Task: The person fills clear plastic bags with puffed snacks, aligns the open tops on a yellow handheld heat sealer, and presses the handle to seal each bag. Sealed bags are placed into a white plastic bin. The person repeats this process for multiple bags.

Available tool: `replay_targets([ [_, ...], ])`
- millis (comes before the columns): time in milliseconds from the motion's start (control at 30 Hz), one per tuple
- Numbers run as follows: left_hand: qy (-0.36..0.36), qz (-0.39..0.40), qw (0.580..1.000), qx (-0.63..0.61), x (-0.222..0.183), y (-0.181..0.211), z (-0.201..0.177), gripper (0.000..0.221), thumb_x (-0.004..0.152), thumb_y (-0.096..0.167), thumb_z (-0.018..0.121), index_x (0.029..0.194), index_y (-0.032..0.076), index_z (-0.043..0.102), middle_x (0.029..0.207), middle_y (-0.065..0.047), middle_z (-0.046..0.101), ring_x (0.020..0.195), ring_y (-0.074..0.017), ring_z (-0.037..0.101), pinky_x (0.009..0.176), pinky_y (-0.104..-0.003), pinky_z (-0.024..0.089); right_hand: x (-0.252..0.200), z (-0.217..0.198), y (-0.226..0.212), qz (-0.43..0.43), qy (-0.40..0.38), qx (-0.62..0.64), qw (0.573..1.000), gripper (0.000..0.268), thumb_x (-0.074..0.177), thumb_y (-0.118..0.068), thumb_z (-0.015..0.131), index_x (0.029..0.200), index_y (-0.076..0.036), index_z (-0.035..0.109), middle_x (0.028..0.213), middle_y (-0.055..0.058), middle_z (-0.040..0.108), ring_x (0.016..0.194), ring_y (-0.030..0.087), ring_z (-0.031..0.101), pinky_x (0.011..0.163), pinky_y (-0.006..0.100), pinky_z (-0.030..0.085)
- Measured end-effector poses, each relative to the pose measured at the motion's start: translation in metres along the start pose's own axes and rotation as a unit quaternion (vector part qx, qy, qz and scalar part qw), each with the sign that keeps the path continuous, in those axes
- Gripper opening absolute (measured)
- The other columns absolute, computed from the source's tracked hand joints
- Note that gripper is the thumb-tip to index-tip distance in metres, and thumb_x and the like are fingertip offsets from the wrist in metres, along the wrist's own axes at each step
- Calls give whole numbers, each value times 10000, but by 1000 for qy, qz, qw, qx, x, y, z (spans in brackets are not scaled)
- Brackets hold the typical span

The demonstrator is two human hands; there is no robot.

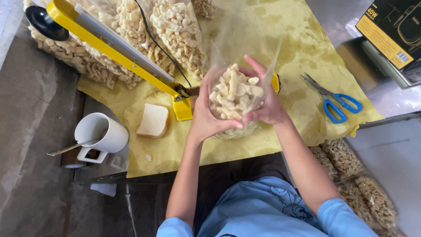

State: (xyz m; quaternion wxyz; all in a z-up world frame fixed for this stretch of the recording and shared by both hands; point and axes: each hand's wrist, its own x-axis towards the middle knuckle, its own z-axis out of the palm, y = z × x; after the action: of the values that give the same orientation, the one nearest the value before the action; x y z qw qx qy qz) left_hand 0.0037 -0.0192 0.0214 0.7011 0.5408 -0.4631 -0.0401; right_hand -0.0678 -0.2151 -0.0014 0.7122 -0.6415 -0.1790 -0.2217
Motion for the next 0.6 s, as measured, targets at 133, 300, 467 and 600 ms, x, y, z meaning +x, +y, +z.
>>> replay_targets([
  [133,38,-62,997,-37,2,-5,3,1148,648,258,1002,1579,-14,388,1459,-172,589,1359,-250,611,1191,-393,506,0,-4,1,-12,24,-39,999,1087,725,-266,947,1606,18,378,1443,113,514,1356,198,502,1200,345,380],
  [300,59,-79,993,-57,-2,-9,-1,1138,649,271,990,1571,-50,405,1514,-193,548,1400,-256,580,1209,-401,482,-6,-1,5,-9,-13,2,1000,1186,680,-266,980,1611,3,296,1561,90,465,1465,203,470,1271,379,381],
  [467,42,-30,997,-54,-11,-11,2,1286,565,269,1002,1586,-21,275,1514,-167,504,1388,-234,556,1187,-391,467,-8,4,8,4,0,50,999,1129,714,-219,976,1590,12,302,1545,86,471,1452,202,476,1266,378,383],
  [600,64,-60,994,-62,-18,-14,8,1117,670,213,984,1563,-41,363,1448,-161,600,1330,-231,629,1165,-385,515,-15,5,18,13,21,57,998,1086,724,-215,950,1588,16,334,1528,92,502,1433,202,495,1249,370,393],
])
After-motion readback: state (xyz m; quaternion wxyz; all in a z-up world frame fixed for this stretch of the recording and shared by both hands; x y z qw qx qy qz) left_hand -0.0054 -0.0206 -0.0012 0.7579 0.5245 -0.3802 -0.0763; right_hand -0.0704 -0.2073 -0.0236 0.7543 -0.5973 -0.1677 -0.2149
